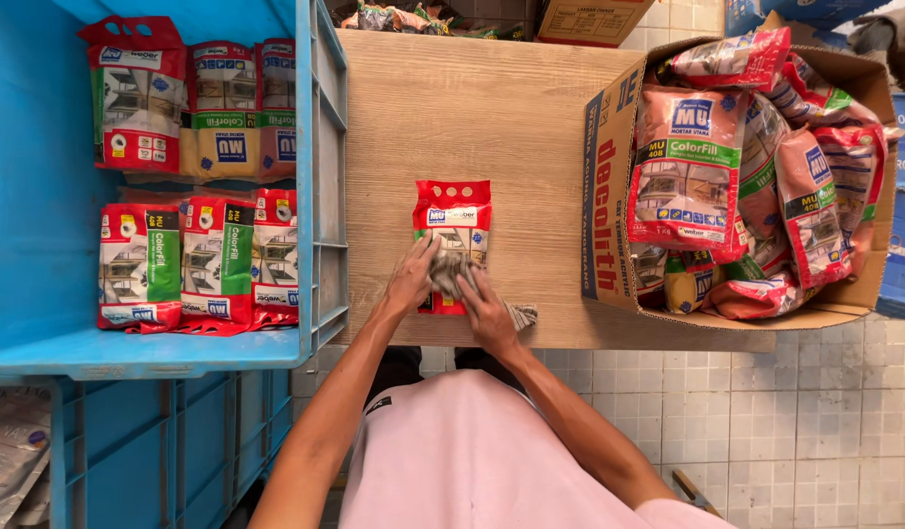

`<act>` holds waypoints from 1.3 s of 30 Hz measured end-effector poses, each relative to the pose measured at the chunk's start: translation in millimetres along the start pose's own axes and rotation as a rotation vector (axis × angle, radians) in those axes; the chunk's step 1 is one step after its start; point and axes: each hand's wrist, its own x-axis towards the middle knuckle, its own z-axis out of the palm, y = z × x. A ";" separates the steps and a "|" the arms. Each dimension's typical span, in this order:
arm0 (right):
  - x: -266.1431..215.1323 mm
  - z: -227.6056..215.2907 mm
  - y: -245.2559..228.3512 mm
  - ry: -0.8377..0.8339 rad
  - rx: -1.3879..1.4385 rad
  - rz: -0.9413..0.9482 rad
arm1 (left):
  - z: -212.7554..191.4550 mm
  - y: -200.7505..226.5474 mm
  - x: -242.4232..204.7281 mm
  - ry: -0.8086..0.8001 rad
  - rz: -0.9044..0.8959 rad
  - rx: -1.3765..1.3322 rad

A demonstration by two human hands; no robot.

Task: The person repeatedly picks up small, red and green packages from a cardboard box, wipes them with a checkered cloth on a wooden table, and places them into a blue plastic crate. This process is repeated for several packages throughout the video.

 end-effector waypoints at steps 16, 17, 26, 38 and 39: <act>4.7 5.2 -4.6 0.035 -0.130 0.143 | 36.4 -24.2 -14.2 -0.115 -0.148 -0.005; 1.5 -1.8 1.3 -0.053 -0.037 0.189 | 30.7 -16.7 -14.1 -0.149 -0.186 0.001; 79.9 -8.4 24.5 -0.163 -0.108 0.102 | 41.2 10.0 -10.4 -0.227 -0.284 0.002; 111.5 38.4 9.1 -0.083 -0.484 -0.215 | 77.1 12.2 -36.7 -0.046 -0.252 0.228; 124.6 51.8 14.8 -0.074 -0.489 -0.184 | 66.6 19.5 -38.1 -0.062 -0.247 0.190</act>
